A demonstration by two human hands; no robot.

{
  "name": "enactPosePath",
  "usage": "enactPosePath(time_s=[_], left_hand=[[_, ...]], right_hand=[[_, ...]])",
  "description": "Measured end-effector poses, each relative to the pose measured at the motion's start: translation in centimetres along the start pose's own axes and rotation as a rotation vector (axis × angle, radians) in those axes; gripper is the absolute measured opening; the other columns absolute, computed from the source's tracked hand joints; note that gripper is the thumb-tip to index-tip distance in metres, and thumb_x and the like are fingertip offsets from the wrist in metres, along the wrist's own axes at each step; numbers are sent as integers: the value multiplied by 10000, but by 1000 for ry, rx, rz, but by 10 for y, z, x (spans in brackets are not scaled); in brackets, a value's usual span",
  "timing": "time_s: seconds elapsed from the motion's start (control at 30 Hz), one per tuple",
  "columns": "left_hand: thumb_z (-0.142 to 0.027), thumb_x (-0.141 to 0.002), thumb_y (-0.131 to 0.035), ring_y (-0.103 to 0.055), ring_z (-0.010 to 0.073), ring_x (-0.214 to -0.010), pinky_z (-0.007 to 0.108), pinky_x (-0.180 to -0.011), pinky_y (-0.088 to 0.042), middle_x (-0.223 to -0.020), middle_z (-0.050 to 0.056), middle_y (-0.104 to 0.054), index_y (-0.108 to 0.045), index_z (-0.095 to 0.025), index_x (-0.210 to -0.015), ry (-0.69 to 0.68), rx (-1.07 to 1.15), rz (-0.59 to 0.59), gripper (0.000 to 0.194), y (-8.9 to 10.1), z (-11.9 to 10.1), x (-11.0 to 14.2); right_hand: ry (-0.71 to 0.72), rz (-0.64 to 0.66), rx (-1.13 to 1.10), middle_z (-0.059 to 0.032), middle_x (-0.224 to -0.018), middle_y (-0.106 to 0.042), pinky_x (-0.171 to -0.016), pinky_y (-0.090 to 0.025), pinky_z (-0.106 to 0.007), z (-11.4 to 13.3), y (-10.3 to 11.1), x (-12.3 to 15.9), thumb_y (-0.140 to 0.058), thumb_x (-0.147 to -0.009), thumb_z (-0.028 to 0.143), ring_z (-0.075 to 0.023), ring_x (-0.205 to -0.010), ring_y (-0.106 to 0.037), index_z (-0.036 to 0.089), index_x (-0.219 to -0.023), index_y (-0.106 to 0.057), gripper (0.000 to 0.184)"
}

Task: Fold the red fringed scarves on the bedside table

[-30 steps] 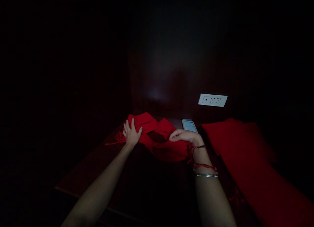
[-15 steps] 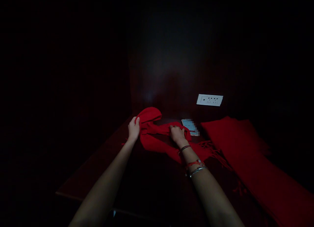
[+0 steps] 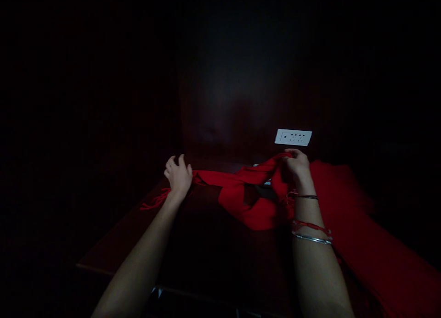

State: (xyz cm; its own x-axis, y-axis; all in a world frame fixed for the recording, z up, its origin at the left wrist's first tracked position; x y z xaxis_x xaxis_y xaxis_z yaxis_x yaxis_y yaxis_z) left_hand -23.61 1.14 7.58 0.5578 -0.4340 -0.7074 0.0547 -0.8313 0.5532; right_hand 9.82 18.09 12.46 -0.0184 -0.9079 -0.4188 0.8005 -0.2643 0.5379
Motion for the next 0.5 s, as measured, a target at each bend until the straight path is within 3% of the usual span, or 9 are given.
enactPosePath(time_s=[0.07,0.13,0.2,0.3,0.4,0.5], left_hand=[[-311,-786,-417,-301,290,-1130,441,-881,-300,-1219,155,-343,-408,-139,-1149,-327,18,171,402,-18,-42,21],[-368,-796,-398,-326,224,-1134,362,-917,-296,-1225,106,-373,-404,-171,-1164,-610,120,431,418,-38,-75,50],[-409,-789,-400,-373,186,-1109,311,-912,-309,-1214,70,-413,-385,-209,-1189,-787,220,696,447,-52,-92,79],[-362,-784,-422,-440,170,-1049,285,-886,-324,-1141,33,-497,-439,-244,-1148,-853,296,922,383,-59,-98,98],[-271,-758,-459,-508,160,-935,269,-852,-340,-981,15,-585,-562,-237,-982,-845,349,972,248,-57,-97,94],[-277,-762,-450,-547,140,-780,236,-758,-381,-808,10,-609,-607,-215,-838,-841,384,959,185,-53,-97,88]], right_hand=[[18,211,195,-13,-748,-583,-583,-406,-181,10,-15,8,-519,-625,150,-94,-642,-532,170,-877,-583,261],[39,407,326,-13,-723,-586,-599,-401,-197,21,-25,18,-555,-615,158,-110,-663,-535,168,-809,-604,200],[86,456,442,-49,-819,-584,-637,-404,-231,34,-27,25,-584,-618,196,-150,-750,-537,163,-842,-604,227],[207,365,611,-145,-1076,-474,-731,-391,-317,54,-29,31,-577,-658,264,-236,-943,-475,136,-970,-564,338],[329,412,636,-158,-1118,-444,-788,-370,-322,63,-60,43,-473,-751,270,-227,-993,-453,114,-1010,-535,309],[372,509,613,-125,-1065,-508,-803,-364,-320,56,-104,62,-515,-722,235,-212,-952,-490,135,-1017,-530,312]])
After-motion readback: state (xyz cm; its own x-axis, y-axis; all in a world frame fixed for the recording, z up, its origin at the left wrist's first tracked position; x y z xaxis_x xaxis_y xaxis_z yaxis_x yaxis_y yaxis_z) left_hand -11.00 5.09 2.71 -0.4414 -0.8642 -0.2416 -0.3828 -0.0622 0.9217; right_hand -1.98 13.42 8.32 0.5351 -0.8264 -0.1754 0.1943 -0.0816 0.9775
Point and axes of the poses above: each hand's wrist, its own x-axis away from the middle knuckle, its own y-axis out of the back of the hand, z = x × y, the point moved 6 cm from there along -x, towards the middle knuckle
